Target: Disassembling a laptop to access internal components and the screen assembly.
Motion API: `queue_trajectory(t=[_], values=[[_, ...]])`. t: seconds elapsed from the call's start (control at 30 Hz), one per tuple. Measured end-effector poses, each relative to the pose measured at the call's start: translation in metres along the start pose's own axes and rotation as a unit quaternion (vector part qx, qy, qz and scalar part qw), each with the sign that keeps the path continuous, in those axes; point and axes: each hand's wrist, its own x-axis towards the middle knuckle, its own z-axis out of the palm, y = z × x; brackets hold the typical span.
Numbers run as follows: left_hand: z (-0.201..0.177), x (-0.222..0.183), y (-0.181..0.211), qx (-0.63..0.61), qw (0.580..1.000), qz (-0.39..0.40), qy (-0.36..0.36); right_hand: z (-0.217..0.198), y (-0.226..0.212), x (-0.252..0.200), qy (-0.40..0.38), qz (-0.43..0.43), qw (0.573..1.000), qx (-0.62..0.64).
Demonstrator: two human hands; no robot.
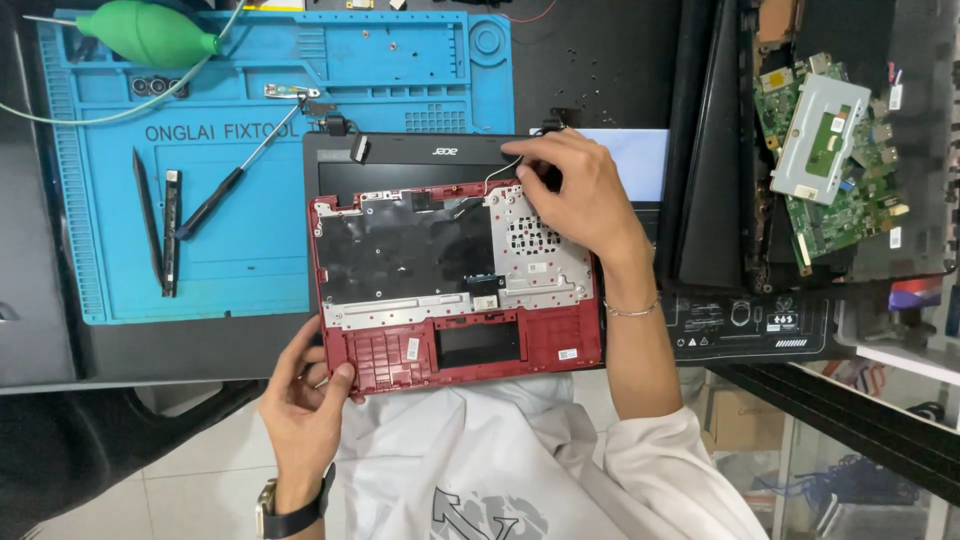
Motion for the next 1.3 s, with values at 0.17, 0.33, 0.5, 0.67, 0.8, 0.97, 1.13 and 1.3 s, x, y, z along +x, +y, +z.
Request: queue_trajectory(t=[0.17, 0.33, 0.5, 0.67, 0.8, 0.97, 1.13, 1.3], values=[[-0.001, 0.001, -0.005, 0.023, 1.0, 0.021, -0.003, 0.005, -0.002, 0.0, 0.011, 0.039, 0.999, 0.032], [-0.001, 0.001, -0.006, 0.031, 0.999, 0.029, 0.003, 0.005, -0.001, 0.001, 0.006, 0.139, 0.985, 0.099], [0.0, 0.003, -0.002, 0.04, 0.999, 0.027, -0.002, 0.005, 0.002, 0.002, 0.002, 0.129, 0.988, 0.086], [-0.003, 0.004, -0.002, 0.059, 0.998, 0.025, 0.002, 0.006, -0.002, 0.003, 0.024, 0.139, 0.985, 0.1], [-0.007, 0.008, -0.003, 0.067, 0.996, 0.067, 0.002, 0.01, -0.009, 0.002, 0.023, 0.078, 0.996, 0.035], [0.002, 0.012, 0.007, 0.035, 0.998, 0.037, 0.031, 0.011, -0.008, 0.002, 0.02, 0.068, 0.997, 0.034], [0.008, 0.014, 0.011, 0.026, 0.998, 0.027, 0.055, 0.008, -0.012, 0.004, 0.003, 0.076, 0.997, 0.025], [0.006, 0.019, 0.004, 0.056, 0.996, -0.014, 0.071, 0.012, -0.005, 0.002, 0.021, 0.036, 0.999, -0.01]])
